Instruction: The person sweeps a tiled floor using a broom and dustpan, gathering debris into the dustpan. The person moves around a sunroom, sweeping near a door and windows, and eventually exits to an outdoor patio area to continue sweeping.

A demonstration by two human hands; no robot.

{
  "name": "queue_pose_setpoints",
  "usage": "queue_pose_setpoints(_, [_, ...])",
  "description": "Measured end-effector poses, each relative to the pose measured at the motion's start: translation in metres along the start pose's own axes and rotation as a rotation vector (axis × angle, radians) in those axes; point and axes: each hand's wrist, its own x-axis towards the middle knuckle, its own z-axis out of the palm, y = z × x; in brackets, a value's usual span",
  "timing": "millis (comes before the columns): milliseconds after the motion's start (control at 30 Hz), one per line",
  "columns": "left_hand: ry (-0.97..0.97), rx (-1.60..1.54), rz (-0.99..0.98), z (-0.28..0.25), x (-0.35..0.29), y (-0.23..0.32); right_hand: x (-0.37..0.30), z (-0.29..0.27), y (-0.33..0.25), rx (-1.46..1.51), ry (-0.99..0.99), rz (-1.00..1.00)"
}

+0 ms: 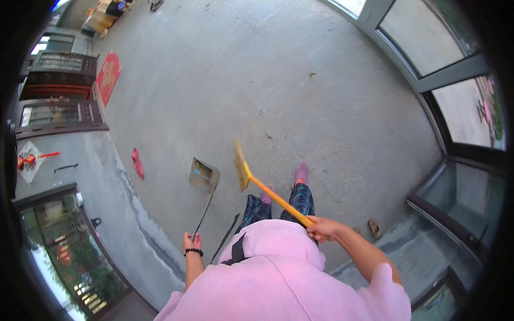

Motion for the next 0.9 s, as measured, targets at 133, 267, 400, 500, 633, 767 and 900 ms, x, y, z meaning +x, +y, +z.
queue_pose_setpoints(133, [0.064, -0.057, 0.017, 0.014, -0.049, -0.021, 0.116, 0.0, -0.053, -0.262, -0.09, 0.182])
queue_pose_setpoints(267, [0.122, -0.097, 0.028, 0.03, -0.09, -0.024, 0.213, 0.004, -0.066, -0.479, 0.045, 0.226])
queue_pose_setpoints(400, [0.174, -0.168, -0.037, 0.018, -0.107, -0.05, 0.152, -0.081, -0.115, -0.15, 0.12, 0.105])
queue_pose_setpoints(500, [0.228, -0.159, -0.081, 0.015, -0.101, -0.057, 0.07, -0.161, -0.171, -0.298, 0.437, 0.053])
queue_pose_setpoints(633, [0.224, -0.148, -0.148, 0.036, -0.083, -0.067, -0.012, -0.206, -0.266, -0.483, 0.7, -0.084])
queue_pose_setpoints(767, [0.186, -0.163, -0.196, 0.044, -0.073, -0.067, -0.026, -0.185, -0.301, -0.627, 0.804, -0.287])
queue_pose_setpoints(900, [0.167, -0.177, -0.221, 0.053, -0.062, -0.062, -0.049, -0.128, -0.295, -0.494, 0.738, -0.497])
